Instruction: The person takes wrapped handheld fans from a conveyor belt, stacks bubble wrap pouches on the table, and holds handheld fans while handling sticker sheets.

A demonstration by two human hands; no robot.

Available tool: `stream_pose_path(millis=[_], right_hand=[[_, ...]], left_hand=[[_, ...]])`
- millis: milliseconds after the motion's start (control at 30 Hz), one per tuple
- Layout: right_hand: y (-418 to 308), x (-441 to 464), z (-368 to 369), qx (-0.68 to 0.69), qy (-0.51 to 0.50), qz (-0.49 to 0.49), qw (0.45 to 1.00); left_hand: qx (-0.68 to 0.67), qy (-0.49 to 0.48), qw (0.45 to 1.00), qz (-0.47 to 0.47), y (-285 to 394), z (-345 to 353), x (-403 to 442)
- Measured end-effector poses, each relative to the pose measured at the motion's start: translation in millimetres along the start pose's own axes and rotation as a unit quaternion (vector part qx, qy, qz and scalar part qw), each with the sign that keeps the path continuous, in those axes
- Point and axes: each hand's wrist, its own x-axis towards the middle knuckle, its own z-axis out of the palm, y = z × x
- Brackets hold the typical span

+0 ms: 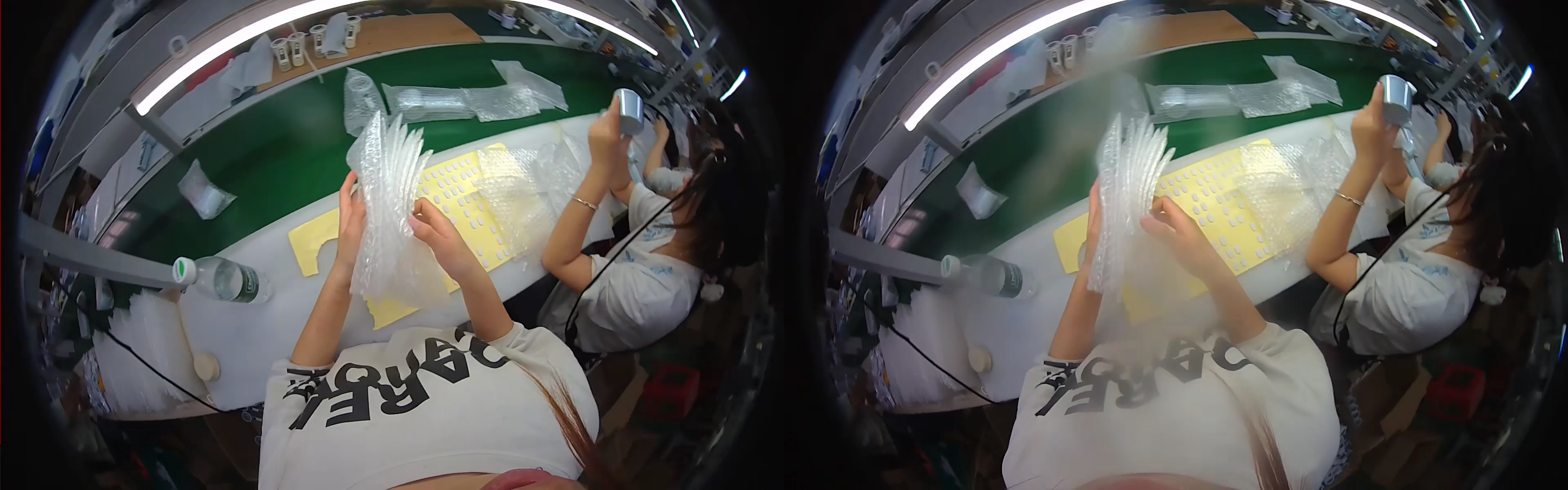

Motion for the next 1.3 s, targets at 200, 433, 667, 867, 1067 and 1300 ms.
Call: stream_pose_path(millis=[200, 433, 667, 867, 1067, 1300], right_hand=[[-5.0, -31.3, -13.3, -0.142, 0.079, 0.062, 0.985], [28.6, -29.3, -26.4, -0.060, 0.088, 0.012, 0.994], [35.8, -22.1, -15.7, -0.201, 0.124, 0.031, 0.971], [71.0, -12.2, -17.0, -0.039, 0.116, -0.041, 0.992], [83.1, 13.7, 12.0, 0.199, 0.049, -0.105, 0.973], [135.2, 37.5, 17.6, 0.375, -0.023, -0.041, 0.926]], left_hand=[[0.216, 0.072, 0.974, -0.001, -46.2, -5.7, -37.7], [0.227, 0.091, 0.970, -0.016, -35.0, 2.4, -46.8], [0.360, 0.089, 0.928, 0.038, -35.9, -4.5, -42.5], [0.367, 0.068, 0.926, 0.057, -31.6, -8.0, -36.1], [0.272, 0.032, 0.961, 0.034, -29.1, -1.3, -33.1], [0.237, 0.025, 0.971, 0.022, -31.5, 1.4, -31.2]])
